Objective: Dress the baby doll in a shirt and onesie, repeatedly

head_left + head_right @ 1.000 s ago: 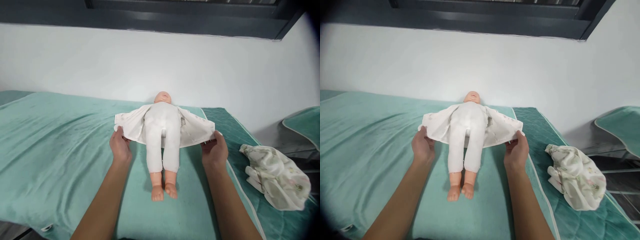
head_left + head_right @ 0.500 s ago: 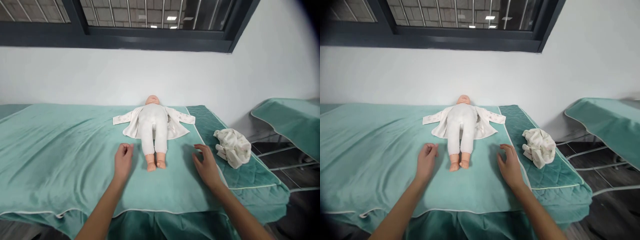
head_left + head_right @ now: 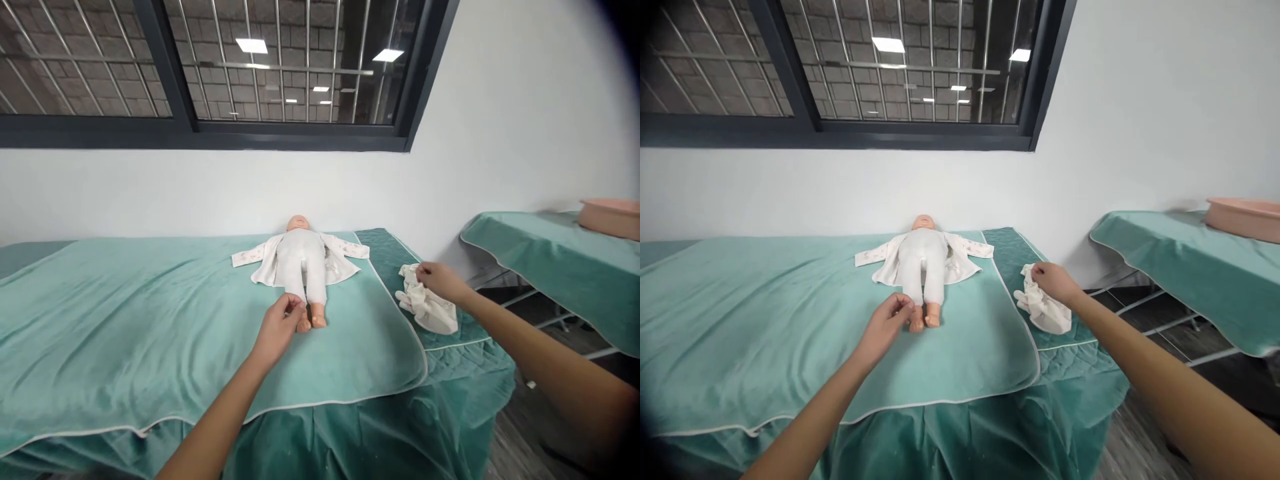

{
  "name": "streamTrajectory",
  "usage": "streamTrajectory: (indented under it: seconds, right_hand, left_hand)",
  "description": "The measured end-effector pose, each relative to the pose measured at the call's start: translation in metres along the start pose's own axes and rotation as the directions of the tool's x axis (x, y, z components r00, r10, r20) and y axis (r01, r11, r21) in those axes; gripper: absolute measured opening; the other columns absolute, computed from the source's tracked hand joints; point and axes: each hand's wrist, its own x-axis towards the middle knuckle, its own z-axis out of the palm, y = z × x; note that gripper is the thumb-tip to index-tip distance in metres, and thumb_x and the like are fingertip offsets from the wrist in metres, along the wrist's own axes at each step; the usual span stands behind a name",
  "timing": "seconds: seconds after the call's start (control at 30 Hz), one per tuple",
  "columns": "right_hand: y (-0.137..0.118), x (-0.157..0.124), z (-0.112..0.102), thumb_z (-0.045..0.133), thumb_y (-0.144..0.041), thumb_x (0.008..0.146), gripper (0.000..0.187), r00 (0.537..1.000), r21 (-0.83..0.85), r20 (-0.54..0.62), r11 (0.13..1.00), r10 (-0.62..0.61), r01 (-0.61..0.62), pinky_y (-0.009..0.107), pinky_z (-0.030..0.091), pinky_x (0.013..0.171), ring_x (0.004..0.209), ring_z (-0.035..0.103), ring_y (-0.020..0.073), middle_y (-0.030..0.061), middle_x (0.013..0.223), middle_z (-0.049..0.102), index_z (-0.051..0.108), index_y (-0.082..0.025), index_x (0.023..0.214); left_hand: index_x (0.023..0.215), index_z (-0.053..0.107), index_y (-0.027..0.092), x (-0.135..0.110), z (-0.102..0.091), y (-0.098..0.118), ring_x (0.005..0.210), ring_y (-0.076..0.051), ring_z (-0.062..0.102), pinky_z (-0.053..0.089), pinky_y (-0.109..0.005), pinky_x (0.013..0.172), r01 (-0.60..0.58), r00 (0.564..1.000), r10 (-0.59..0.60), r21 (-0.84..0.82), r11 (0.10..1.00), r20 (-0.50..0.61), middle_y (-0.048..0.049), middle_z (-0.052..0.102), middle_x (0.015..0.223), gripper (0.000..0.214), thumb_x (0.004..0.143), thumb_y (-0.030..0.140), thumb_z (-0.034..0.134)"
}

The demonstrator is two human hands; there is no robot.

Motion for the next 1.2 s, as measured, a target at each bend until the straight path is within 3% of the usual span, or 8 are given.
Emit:
streamTrajectory:
  seconds: [0.13, 0.23, 0.47, 0.57, 0.7, 0.93, 1.1, 1.2]
  right_hand:
    - [-0.035, 0.029, -0.016, 0.055, -0.022, 0.08, 0.012, 1.0, 0.02, 0.005, 1.0, -0.024, 0.023, 0.026, 0.044, 0.069, 0.074, 0.061, 0.0155, 0.0028, 0.084, 0.069, 0.065, -0.02, 0.087]
    - [-0.03, 0.028, -0.002, 0.069, -0.025, 0.072, 0.04, 0.995, -0.059, -0.021, 0.994, 0.096, -0.097, 0.032, 0.046, 0.082, 0.095, 0.064, 0.0223, 0.0144, 0.115, 0.065, 0.062, -0.016, 0.11]
    - [0.034, -0.003, 0.039, 0.07, -0.035, 0.074, 0.046, 0.909, -0.139, 0.031, 0.903, 0.415, -0.407, 0.049, 0.047, 0.079, 0.103, 0.064, 0.0447, 0.0348, 0.109, 0.061, 0.057, -0.008, 0.108]
    - [0.024, 0.004, 0.036, 0.066, -0.036, 0.078, 0.038, 0.947, -0.068, 0.091, 0.951, 0.307, -0.302, 0.041, 0.047, 0.083, 0.106, 0.064, 0.0373, 0.0241, 0.111, 0.066, 0.056, -0.016, 0.109]
    - [-0.048, 0.006, 0.016, 0.064, -0.042, 0.082, 0.046, 0.985, 0.34, 0.133, 0.939, -0.107, 0.056, 0.034, 0.048, 0.087, 0.109, 0.062, 0.0282, 0.0111, 0.122, 0.064, 0.052, -0.02, 0.12]
    - [-0.206, -0.059, 0.007, 0.068, -0.033, 0.081, 0.054, 0.839, 0.423, 0.015, 0.764, -0.544, 0.487, 0.038, 0.048, 0.087, 0.106, 0.059, 0.0259, 0.0089, 0.122, 0.059, 0.043, -0.022, 0.127]
    - [-0.24, -0.08, 0.011, 0.073, -0.03, 0.077, 0.057, 0.623, 0.293, 0.025, 0.601, -0.782, 0.743, 0.046, 0.043, 0.099, 0.12, 0.05, 0.0307, 0.0108, 0.128, 0.053, 0.048, -0.024, 0.128]
    - [-0.251, -0.07, -0.005, 0.074, -0.038, 0.079, 0.046, 0.636, 0.314, -0.01, 0.601, -0.772, 0.735, 0.046, 0.044, 0.098, 0.115, 0.053, 0.0282, 0.0076, 0.12, 0.057, 0.055, -0.026, 0.119]
  left_hand:
    - [0.086, 0.059, 0.021, -0.002, 0.018, 0.022, 0.072, -0.016, 0.059, 0.045, -0.028, 0.068, 0.014, 0.987, -0.001, -0.075, 0.997, 0.162, -0.0006, 0.064, 0.075, 0.02, 0.089, 0.04, 0.053]
    - [0.091, 0.06, 0.021, -0.018, 0.025, 0.03, 0.077, -0.017, 0.062, 0.047, -0.03, 0.075, -0.033, 0.967, 0.058, -0.104, 0.994, 0.249, -0.0021, 0.064, 0.081, 0.02, 0.089, 0.04, 0.055]
    - [0.099, 0.062, 0.019, -0.051, -0.029, 0.003, 0.084, -0.018, 0.063, 0.048, -0.032, 0.081, 0.029, 0.935, -0.031, 0.012, 1.0, 0.353, -0.0037, 0.065, 0.092, 0.026, 0.09, 0.042, 0.055]
    - [0.097, 0.062, 0.017, -0.046, -0.046, -0.004, 0.082, -0.018, 0.063, 0.048, -0.032, 0.078, 0.105, 0.951, -0.106, 0.017, 0.994, 0.289, -0.0049, 0.066, 0.095, 0.026, 0.089, 0.041, 0.056]
    - [0.105, 0.063, 0.019, -0.033, -0.033, 0.013, 0.103, -0.022, 0.063, 0.047, -0.034, 0.09, 0.072, 0.975, -0.058, -0.059, 0.996, 0.213, -0.008, 0.069, 0.109, 0.032, 0.089, 0.046, 0.057]
    - [0.125, 0.058, 0.02, -0.009, 0.003, 0.068, 0.119, -0.024, 0.057, 0.047, -0.033, 0.095, -0.121, 0.992, 0.123, -0.434, 0.893, -0.023, -0.0097, 0.062, 0.129, 0.045, 0.088, 0.046, 0.062]
    - [0.119, 0.058, 0.019, 0.01, -0.017, 0.082, 0.096, -0.019, 0.064, 0.049, -0.029, 0.083, -0.165, 0.975, 0.048, -0.56, 0.812, -0.218, -0.0056, 0.068, 0.109, 0.051, 0.075, 0.038, 0.076]
    - [0.112, 0.061, 0.018, 0.018, -0.039, 0.092, 0.087, -0.017, 0.064, 0.05, -0.029, 0.079, -0.163, 0.983, 0.086, -0.564, 0.809, -0.161, -0.0033, 0.068, 0.1, 0.048, 0.069, 0.029, 0.079]
